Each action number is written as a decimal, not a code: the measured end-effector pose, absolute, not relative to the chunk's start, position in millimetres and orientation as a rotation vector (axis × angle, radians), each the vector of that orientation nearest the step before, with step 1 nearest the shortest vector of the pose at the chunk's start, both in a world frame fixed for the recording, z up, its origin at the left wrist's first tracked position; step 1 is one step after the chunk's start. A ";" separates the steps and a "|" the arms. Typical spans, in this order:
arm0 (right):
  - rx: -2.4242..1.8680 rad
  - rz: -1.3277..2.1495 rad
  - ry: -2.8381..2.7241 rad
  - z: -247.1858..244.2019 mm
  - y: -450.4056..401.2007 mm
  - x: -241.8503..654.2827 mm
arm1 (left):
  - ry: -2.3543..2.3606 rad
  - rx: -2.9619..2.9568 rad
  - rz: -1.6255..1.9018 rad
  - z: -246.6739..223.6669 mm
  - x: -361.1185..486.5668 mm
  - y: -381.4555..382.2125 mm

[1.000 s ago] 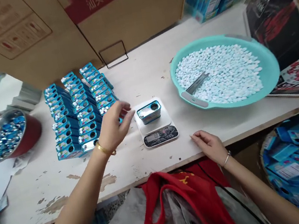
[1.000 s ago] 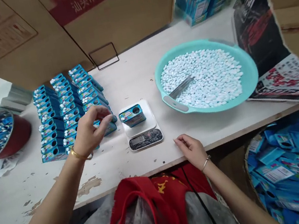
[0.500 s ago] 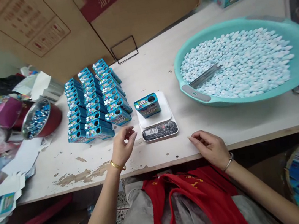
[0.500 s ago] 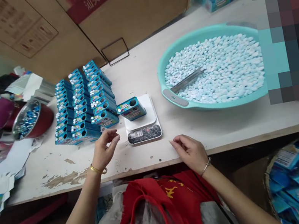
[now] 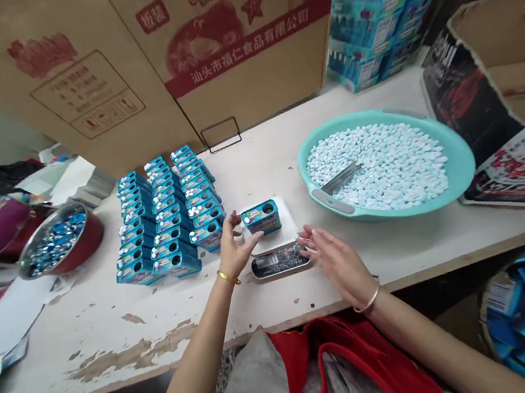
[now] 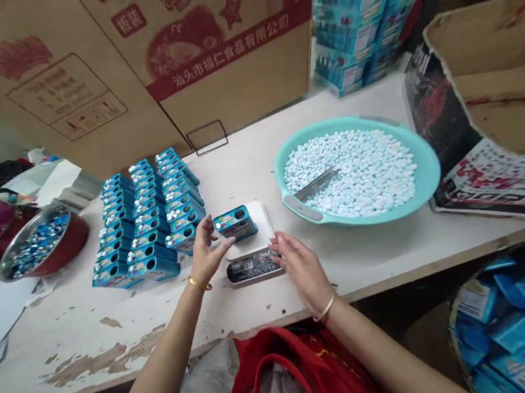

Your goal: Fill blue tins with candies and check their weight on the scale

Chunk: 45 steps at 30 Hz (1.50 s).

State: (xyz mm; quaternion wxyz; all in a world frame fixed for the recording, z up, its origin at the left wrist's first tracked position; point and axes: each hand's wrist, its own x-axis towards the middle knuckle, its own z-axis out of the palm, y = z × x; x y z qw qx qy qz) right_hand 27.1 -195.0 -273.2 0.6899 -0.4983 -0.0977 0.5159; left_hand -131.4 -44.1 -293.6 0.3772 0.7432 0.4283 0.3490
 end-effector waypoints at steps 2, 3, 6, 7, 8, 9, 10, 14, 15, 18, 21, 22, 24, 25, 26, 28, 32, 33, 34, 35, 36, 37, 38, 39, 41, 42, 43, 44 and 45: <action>-0.996 1.143 -0.062 -259.9 -173.5 10.7 | 0.995 1.883 0.887 -293.9 -123.1 -36.3; -0.964 1.130 0.005 -255.5 -163.7 4.3 | 0.942 1.880 0.874 -291.9 -119.1 -33.7; -0.874 1.078 0.134 -246.4 -137.9 -2.1 | 0.846 1.981 0.862 -272.8 -105.0 -27.5; -0.840 1.055 0.149 -242.6 -130.1 1.0 | 0.838 2.049 0.890 -261.2 -98.3 -24.8; -0.800 1.029 0.152 -237.8 -122.6 6.7 | 0.825 2.134 0.933 -247.3 -90.0 -21.7; -0.757 1.000 0.152 -231.8 -115.6 14.9 | 0.797 2.238 0.981 -231.8 -79.8 -18.2; -0.711 0.969 0.150 -224.9 -109.0 25.3 | 0.750 2.363 1.021 -215.9 -67.7 -14.5; -0.530 0.857 0.123 -198.8 -90.6 78.5 | 0.390 2.981 0.989 -169.9 -8.5 -1.7; -0.508 0.835 0.123 -195.6 -88.5 91.9 | 0.292 3.082 0.971 -166.4 6.1 0.4; -0.488 0.779 0.151 -197.8 -86.5 125.7 | 0.086 3.183 1.038 -173.4 41.0 5.2; -0.481 0.742 0.173 -211.9 -86.5 146.1 | 0.011 3.199 1.146 -191.8 60.3 7.8; -0.479 0.737 0.182 -217.0 -86.2 149.9 | 0.012 3.204 1.153 -197.4 63.8 8.2; -0.472 0.736 0.200 -225.8 -85.0 154.3 | 0.057 3.202 1.134 -206.4 67.4 8.1; -0.468 0.737 0.208 -229.0 -84.0 155.3 | 0.082 3.198 1.123 -209.7 68.1 7.9; -0.463 0.740 0.215 -231.3 -82.9 155.7 | 0.104 3.195 1.129 -212.3 68.3 7.7; -0.455 0.751 0.227 -233.8 -80.4 155.6 | 0.137 3.196 1.207 -216.0 67.5 7.5; -0.448 0.770 0.241 -234.5 -75.0 153.6 | 0.151 3.194 1.376 -221.7 64.2 9.4; -0.446 0.773 0.243 -234.6 -73.7 152.9 | 0.169 3.184 1.376 -223.0 63.3 10.5; -0.445 0.776 0.246 -234.8 -72.5 152.1 | 0.192 3.171 1.364 -224.4 62.4 11.8; -0.443 0.779 0.251 -235.0 -71.3 151.2 | 0.211 3.153 1.345 -225.5 61.5 13.4; -0.441 0.782 0.258 -235.1 -70.2 150.3 | 0.223 3.133 1.324 -226.5 60.8 15.0; -0.439 0.785 0.267 -235.0 -69.1 149.3 | 0.228 3.110 1.303 -227.4 60.1 16.7; -0.436 0.788 0.277 -234.7 -68.0 148.3 | 0.232 3.082 1.283 -228.0 59.6 18.3; -0.433 0.790 0.286 -233.9 -66.8 147.3 | 0.234 3.053 1.270 -228.6 59.1 19.8; -0.426 0.795 0.299 -231.5 -64.6 145.4 | 0.219 3.005 1.275 -229.7 58.3 22.3; -0.423 0.798 0.305 -230.0 -63.5 144.6 | 0.206 2.991 1.290 -230.5 58.0 23.3; -0.419 0.800 0.309 -228.4 -62.4 143.8 | 0.200 2.983 1.305 -231.4 57.6 24.1; -0.417 0.803 0.313 -227.0 -61.5 143.2 | 0.210 2.982 1.318 -232.6 57.3 24.7; -0.415 0.806 0.316 -225.8 -60.7 142.6 | 0.232 2.987 1.322 -233.9 57.0 25.1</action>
